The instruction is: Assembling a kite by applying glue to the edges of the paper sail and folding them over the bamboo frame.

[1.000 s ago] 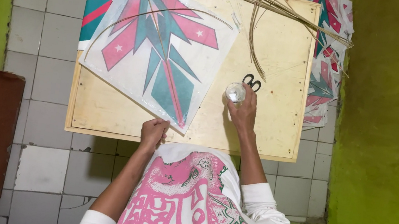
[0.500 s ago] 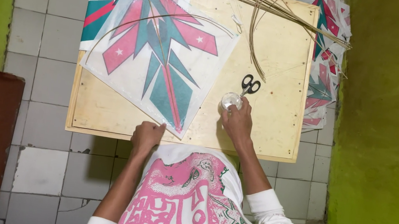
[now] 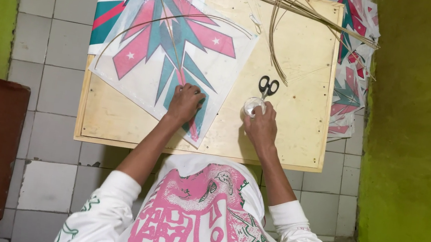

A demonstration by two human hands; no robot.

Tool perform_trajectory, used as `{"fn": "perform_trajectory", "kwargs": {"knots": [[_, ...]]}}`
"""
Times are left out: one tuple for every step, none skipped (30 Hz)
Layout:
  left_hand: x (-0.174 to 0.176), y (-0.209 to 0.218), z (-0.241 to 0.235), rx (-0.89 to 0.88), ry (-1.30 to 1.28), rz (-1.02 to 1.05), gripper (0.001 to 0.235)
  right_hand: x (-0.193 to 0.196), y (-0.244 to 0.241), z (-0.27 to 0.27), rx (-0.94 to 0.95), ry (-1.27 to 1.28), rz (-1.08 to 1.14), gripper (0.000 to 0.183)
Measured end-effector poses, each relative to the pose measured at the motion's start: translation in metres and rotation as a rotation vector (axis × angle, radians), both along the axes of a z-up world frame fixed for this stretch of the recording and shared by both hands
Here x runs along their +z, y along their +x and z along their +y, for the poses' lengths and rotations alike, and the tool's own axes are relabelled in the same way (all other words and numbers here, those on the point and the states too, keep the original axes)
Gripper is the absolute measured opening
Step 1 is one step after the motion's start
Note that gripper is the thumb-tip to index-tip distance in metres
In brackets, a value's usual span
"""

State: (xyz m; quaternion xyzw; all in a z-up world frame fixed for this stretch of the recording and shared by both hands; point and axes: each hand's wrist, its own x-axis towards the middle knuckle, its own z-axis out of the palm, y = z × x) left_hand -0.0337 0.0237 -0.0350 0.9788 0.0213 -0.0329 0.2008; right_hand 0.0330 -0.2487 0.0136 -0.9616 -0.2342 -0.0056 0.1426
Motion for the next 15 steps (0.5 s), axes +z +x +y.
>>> {"fn": "perform_trajectory", "kwargs": {"knots": [[-0.007, 0.002, 0.003, -0.003, 0.003, 0.003, 0.028, -0.005, 0.0, -0.002, -0.003, 0.003, 0.003, 0.025], [-0.013, 0.008, 0.004, -0.054, 0.053, 0.026, 0.038, -0.01, 0.002, -0.006, -0.019, 0.012, -0.021, 0.026], [-0.02, 0.013, 0.006, -0.105, 0.104, 0.049, 0.048, -0.015, 0.004, -0.01, -0.035, 0.022, -0.044, 0.029], [-0.002, 0.014, 0.004, -0.109, 0.104, 0.049, 0.048, -0.012, 0.0, -0.008, -0.04, 0.023, -0.044, 0.029], [0.016, 0.014, 0.002, -0.126, 0.104, 0.1, 0.052, -0.009, -0.004, -0.005, -0.004, 0.069, -0.145, 0.033], [0.034, 0.013, 0.001, -0.137, 0.102, 0.154, 0.055, -0.007, -0.008, -0.002, 0.037, 0.114, -0.243, 0.038], [0.037, 0.017, 0.0, -0.136, 0.102, 0.156, 0.055, -0.012, -0.014, 0.007, 0.038, 0.114, -0.241, 0.038], [0.04, 0.019, -0.001, -0.14, 0.122, 0.172, 0.055, -0.017, -0.022, 0.016, 0.179, 0.233, -0.236, 0.035], [0.043, 0.021, -0.003, -0.145, 0.142, 0.189, 0.056, -0.023, -0.03, 0.025, 0.319, 0.352, -0.23, 0.033], [0.035, 0.022, -0.003, -0.147, 0.139, 0.194, 0.056, -0.03, -0.036, 0.035, 0.317, 0.35, -0.224, 0.033], [0.027, 0.022, -0.003, -0.156, 0.166, 0.188, 0.055, -0.036, -0.042, 0.045, 0.396, 0.38, -0.168, 0.04], [0.02, 0.028, 0.0, -0.159, 0.196, 0.175, 0.054, -0.042, -0.042, 0.057, 0.481, 0.413, -0.12, 0.048], [0.019, 0.027, -0.002, -0.154, 0.197, 0.171, 0.054, -0.051, -0.039, 0.058, 0.486, 0.414, -0.123, 0.048], [0.019, 0.026, 0.0, -0.162, 0.203, 0.184, 0.056, -0.058, -0.035, 0.062, 0.503, 0.376, -0.079, 0.054], [0.02, 0.026, 0.001, -0.17, 0.209, 0.196, 0.058, -0.066, -0.031, 0.066, 0.52, 0.338, -0.035, 0.06]]}}
